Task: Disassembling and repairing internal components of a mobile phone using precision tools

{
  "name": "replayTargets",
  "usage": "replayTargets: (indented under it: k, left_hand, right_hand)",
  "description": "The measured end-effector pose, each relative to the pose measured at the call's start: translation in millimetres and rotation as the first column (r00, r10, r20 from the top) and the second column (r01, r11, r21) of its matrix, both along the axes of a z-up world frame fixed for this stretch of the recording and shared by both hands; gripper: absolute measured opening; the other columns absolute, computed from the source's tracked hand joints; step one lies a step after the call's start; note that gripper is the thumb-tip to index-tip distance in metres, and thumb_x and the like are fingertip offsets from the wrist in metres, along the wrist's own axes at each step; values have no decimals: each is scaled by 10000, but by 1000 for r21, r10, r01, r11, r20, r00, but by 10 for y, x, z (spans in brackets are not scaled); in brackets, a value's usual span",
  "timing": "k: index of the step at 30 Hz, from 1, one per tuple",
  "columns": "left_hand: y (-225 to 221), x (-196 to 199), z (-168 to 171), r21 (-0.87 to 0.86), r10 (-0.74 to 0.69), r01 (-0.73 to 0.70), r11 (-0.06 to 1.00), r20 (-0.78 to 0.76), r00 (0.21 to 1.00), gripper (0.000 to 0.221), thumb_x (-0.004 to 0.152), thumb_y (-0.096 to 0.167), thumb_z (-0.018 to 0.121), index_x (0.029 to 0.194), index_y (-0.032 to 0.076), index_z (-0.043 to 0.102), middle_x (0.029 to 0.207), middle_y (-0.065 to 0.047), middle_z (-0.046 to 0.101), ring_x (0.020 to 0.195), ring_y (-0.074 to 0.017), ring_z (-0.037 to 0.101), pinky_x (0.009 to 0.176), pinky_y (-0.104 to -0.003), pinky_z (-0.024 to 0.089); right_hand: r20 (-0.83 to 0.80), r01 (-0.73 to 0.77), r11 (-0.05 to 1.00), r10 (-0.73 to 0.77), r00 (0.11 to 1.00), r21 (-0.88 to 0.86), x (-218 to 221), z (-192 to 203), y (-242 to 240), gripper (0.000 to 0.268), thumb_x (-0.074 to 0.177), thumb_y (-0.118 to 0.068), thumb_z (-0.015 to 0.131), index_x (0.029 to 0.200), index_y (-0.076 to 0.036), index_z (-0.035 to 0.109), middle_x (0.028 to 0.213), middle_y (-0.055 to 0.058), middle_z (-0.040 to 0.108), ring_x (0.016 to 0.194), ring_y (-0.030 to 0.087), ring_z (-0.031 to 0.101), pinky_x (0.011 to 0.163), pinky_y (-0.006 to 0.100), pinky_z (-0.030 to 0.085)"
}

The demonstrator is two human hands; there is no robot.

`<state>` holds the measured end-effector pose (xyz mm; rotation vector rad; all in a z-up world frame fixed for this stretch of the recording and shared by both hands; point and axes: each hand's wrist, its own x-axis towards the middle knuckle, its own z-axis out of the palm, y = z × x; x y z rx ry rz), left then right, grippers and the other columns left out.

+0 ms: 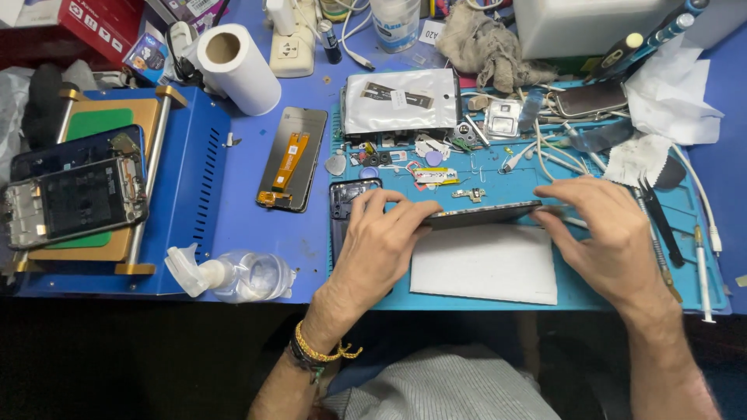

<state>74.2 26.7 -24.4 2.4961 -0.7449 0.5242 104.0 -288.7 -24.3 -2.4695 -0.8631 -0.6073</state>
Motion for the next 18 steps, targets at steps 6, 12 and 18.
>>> replayTargets:
  k: [6,12,18]
  left_hand:
    - [14,66,-108,-20,-15,13,1000,-101,995,466,1051,90,660,1499,177,564,1064,-21,733,1001,-294,602,985,-438,415]
    - [-29,88,-165,-98,-25,14,995,-110,994,446,996,114,706,1429,176,614,1079,-30,726,1018,-281,648,1057,-446,403]
    - [-69,111,-193,-183,-37,6,983,-170,985,403,970,95,727,1360,160,645,1037,-41,724,1012,-269,669,1149,-488,404]
  right_hand:
    - [-13,-6,1000,5,1000,-19,50,-100,-116,111,1010,-44,832,1104,-35,773,1084,83,785,1104,309,718,1024,437,519]
    - [-71,-74,994,80,994,76,88,-89,-92,115,991,11,810,1101,22,783,1053,140,760,1094,329,700,1016,437,554]
    - [-80,-112,990,119,990,86,140,-152,-116,130,996,33,768,1121,2,754,1003,109,707,1134,365,688,1028,462,556]
